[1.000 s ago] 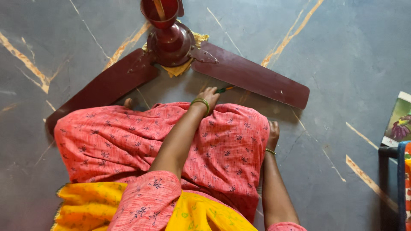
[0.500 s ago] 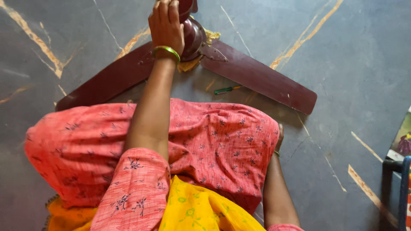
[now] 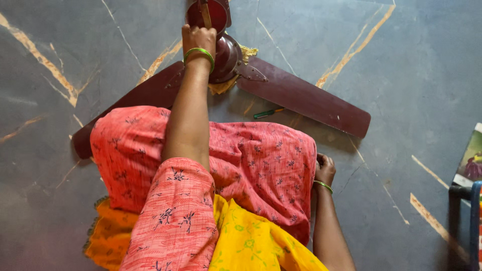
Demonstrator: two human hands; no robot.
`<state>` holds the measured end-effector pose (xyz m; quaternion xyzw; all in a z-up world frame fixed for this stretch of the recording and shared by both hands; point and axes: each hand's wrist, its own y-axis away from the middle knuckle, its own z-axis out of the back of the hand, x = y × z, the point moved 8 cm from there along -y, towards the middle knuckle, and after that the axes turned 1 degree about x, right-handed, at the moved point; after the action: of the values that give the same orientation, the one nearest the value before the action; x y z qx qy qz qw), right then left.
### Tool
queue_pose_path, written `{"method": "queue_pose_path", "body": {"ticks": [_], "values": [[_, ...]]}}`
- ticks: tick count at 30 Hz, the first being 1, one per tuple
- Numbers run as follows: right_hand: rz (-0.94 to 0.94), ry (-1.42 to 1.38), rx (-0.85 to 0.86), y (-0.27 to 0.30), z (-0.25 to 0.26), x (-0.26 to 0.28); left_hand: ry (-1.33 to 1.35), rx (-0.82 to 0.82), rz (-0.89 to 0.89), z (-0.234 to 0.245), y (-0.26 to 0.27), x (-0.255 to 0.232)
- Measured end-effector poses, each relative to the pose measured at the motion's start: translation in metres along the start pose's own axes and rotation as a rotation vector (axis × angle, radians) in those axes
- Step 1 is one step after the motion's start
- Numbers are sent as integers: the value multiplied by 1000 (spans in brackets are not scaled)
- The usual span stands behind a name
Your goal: The person sits on the floor and uses a screwdriver to adjust the central hub of a ceiling fan. They manipulate the internal wiring and components, then test the fan by spinning the blades manually.
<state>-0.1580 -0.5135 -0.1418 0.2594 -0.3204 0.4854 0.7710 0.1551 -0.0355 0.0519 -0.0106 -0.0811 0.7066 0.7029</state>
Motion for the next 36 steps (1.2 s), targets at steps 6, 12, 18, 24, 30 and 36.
{"method": "queue_pose_path", "body": {"ticks": [6,12,18,24,30,36], "values": [[-149,-74,-64,21,4,-14,183,-14,-64,4,1,7],[-195,-265,-92,37,9,-19,253,-199,-207,24,13,7],[-178,-443,-175,51,29,-8,333,-248,-267,30,29,12],[-218,-539,-280,66,45,6,357,-221,-252,17,44,20],[-203,-648,-391,63,61,41,725,-399,110,-21,52,75],[-141,-757,-410,47,61,98,684,77,230,-127,21,60]]}}
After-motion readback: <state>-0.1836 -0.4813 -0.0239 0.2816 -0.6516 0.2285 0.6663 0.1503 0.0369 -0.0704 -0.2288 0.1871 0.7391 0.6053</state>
